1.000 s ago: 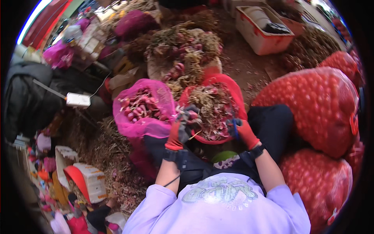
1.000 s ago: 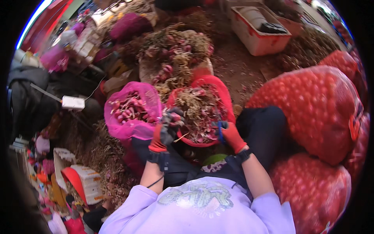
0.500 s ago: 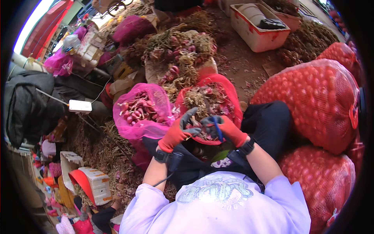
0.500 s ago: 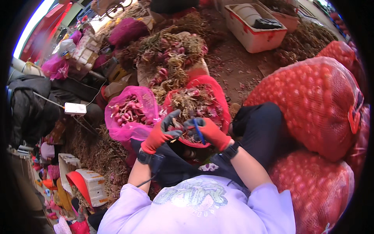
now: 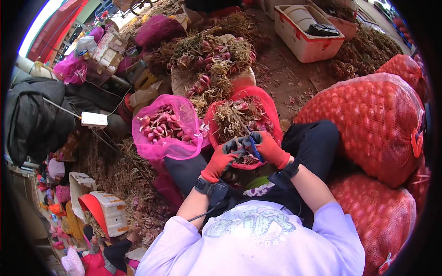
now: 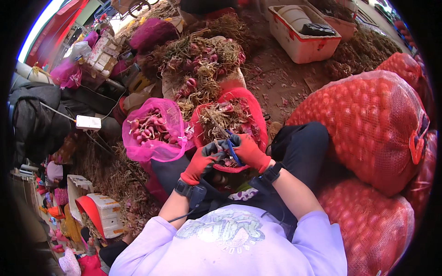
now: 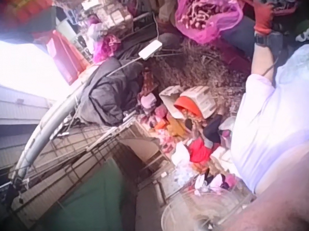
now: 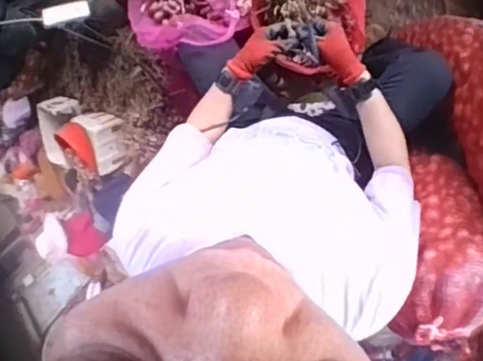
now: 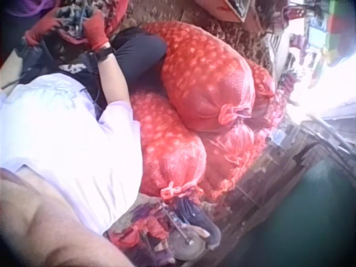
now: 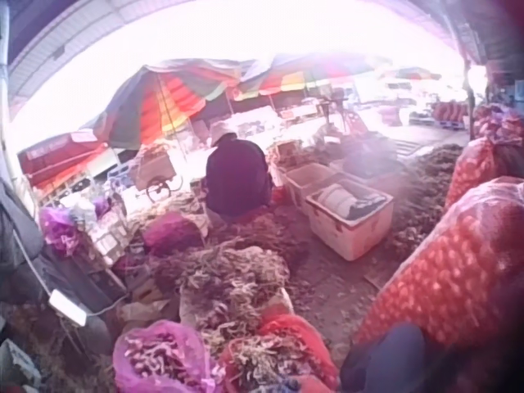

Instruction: The person trims the roots and stems from shallots using shears, placing the cleaned shallots into a pink mesh bag and the discarded trimmings into a red mesh bag. They handle each shallot individually, occasionally moving the debris in the red bag to reach more shallots.

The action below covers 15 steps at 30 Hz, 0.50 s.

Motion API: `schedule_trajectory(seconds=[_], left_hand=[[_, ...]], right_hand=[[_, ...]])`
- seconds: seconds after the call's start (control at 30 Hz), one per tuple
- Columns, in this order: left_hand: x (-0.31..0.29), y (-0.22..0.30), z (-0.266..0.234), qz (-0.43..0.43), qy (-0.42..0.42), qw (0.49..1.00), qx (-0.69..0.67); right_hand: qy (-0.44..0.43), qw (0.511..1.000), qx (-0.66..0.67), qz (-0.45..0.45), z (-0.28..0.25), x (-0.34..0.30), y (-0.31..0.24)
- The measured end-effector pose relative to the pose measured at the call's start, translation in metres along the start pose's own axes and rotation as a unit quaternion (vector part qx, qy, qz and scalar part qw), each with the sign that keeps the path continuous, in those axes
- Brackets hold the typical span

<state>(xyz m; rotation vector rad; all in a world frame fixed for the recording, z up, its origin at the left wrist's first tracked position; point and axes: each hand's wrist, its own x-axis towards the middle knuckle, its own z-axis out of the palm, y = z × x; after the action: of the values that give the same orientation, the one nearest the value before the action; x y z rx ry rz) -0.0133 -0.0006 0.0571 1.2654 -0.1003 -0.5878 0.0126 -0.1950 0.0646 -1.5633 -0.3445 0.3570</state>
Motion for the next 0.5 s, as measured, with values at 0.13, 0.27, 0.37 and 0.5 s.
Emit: schedule_trajectory(seconds=[0.13,0.27,0.37,0.5], left_hand=[[0.003,0.004,0.007,0.047,0.072,0.996,0.025],[0.002,0.010,-0.003,0.077,0.091,0.986,0.115],[0.003,0.019,-0.004,0.088,0.087,0.980,0.154],[0.000,0.024,0.003,0.076,0.102,0.963,0.236]], right_hand=[[-0.074,0.988,0.122,0.061,-0.013,0.011,-0.002],[-0.109,0.985,0.123,0.043,-0.024,0.036,-0.009],[-0.186,0.982,-0.028,-0.017,-0.022,0.052,-0.017],[-0.219,0.963,-0.152,-0.041,-0.019,0.060,-0.017]])
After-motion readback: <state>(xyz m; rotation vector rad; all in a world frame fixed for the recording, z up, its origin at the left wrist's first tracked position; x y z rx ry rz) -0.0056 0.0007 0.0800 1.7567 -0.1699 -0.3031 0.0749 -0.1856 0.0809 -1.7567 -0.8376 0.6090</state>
